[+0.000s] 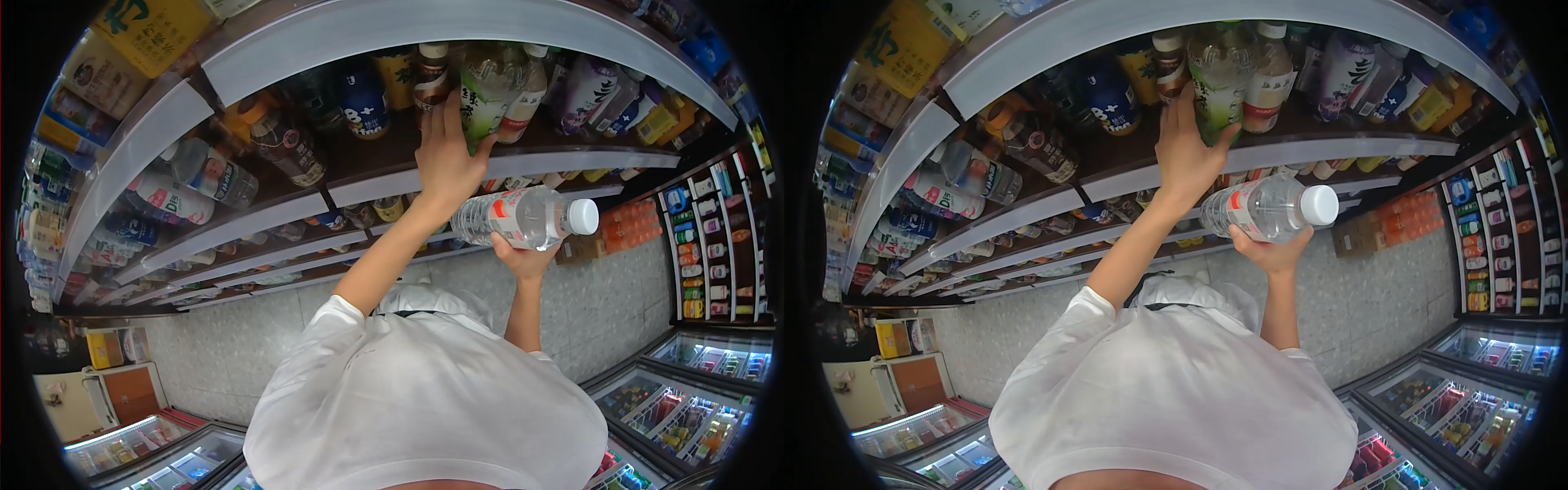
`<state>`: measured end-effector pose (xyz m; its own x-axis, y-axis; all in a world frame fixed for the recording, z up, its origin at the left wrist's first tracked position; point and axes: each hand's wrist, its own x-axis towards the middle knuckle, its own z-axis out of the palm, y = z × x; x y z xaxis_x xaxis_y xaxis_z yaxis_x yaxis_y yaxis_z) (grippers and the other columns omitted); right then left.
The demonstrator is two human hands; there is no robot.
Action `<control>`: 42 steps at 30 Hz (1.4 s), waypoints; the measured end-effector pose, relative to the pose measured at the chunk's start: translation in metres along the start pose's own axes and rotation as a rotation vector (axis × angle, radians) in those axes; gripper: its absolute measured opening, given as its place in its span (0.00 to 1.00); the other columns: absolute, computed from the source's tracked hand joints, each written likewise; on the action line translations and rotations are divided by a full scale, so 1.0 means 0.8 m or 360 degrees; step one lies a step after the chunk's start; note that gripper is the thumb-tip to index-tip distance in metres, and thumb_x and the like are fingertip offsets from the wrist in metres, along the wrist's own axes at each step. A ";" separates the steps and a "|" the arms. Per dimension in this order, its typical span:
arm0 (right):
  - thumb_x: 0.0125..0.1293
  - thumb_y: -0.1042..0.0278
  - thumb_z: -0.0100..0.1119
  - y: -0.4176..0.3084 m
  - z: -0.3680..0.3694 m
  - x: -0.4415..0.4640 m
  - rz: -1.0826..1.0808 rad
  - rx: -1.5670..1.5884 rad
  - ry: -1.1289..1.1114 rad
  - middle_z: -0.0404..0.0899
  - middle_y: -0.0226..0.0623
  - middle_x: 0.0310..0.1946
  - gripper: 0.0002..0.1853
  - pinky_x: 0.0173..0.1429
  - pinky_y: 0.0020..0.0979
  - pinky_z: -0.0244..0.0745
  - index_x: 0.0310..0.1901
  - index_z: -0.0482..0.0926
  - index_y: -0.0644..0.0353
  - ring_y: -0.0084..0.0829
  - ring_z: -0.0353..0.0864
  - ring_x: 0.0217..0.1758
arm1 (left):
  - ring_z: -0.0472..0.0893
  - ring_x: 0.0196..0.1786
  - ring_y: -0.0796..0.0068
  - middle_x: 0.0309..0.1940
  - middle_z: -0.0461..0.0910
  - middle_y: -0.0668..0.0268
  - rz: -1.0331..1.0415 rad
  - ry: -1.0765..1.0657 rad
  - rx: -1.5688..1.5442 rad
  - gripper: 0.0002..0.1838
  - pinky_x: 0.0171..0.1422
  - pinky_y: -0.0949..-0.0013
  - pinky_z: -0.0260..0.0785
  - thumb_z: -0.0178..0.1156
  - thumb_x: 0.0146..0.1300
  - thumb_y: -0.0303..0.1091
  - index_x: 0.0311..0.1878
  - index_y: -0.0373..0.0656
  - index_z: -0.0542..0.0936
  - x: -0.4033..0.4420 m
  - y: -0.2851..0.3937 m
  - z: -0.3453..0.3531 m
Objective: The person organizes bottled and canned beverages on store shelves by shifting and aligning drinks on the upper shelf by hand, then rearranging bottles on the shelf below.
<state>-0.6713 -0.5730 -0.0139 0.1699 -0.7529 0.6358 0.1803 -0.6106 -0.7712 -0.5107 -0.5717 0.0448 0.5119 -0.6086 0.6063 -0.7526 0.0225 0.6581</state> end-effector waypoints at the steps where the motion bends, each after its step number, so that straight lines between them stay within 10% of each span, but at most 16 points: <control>1: 0.37 0.59 0.78 -0.002 0.000 0.000 0.0010 0.0000 -0.0006 0.80 0.39 0.40 0.38 0.47 0.30 0.79 0.50 0.72 0.69 0.28 0.82 0.41 | 0.72 0.54 0.50 0.49 0.73 0.53 0.0053 0.0035 0.0068 0.41 0.49 0.54 0.71 0.71 0.48 0.40 0.63 0.36 0.64 0.002 0.000 0.002; 17: 0.38 0.62 0.78 -0.011 0.021 -0.001 0.0041 0.0092 -0.0153 0.81 0.40 0.40 0.34 0.48 0.30 0.78 0.47 0.74 0.71 0.28 0.82 0.42 | 0.70 0.55 0.55 0.49 0.69 0.57 0.0434 0.0345 0.0163 0.38 0.41 0.60 0.75 0.72 0.48 0.44 0.61 0.39 0.69 0.007 -0.043 -0.007; 24: 0.37 0.60 0.78 -0.002 0.025 0.000 -0.0021 -0.0015 -0.0250 0.82 0.38 0.39 0.33 0.46 0.29 0.78 0.46 0.76 0.68 0.28 0.83 0.40 | 0.70 0.54 0.46 0.51 0.70 0.50 0.0716 0.0844 0.0553 0.30 0.60 0.52 0.63 0.66 0.56 0.37 0.59 0.35 0.69 0.057 -0.071 -0.082; 42: 0.37 0.60 0.77 -0.004 0.042 0.001 -0.0012 0.0069 -0.0286 0.82 0.37 0.36 0.31 0.43 0.29 0.78 0.44 0.77 0.66 0.27 0.83 0.37 | 0.76 0.52 0.50 0.48 0.76 0.54 0.0506 0.0577 0.0333 0.16 0.56 0.60 0.69 0.63 0.57 0.28 0.48 0.39 0.74 0.048 -0.087 -0.108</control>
<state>-0.6391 -0.5637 -0.0097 0.3382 -0.6900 0.6399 0.2229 -0.6019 -0.7669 -0.4029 -0.5286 0.0611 0.3272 -0.2830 0.9016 -0.9418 -0.0198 0.3356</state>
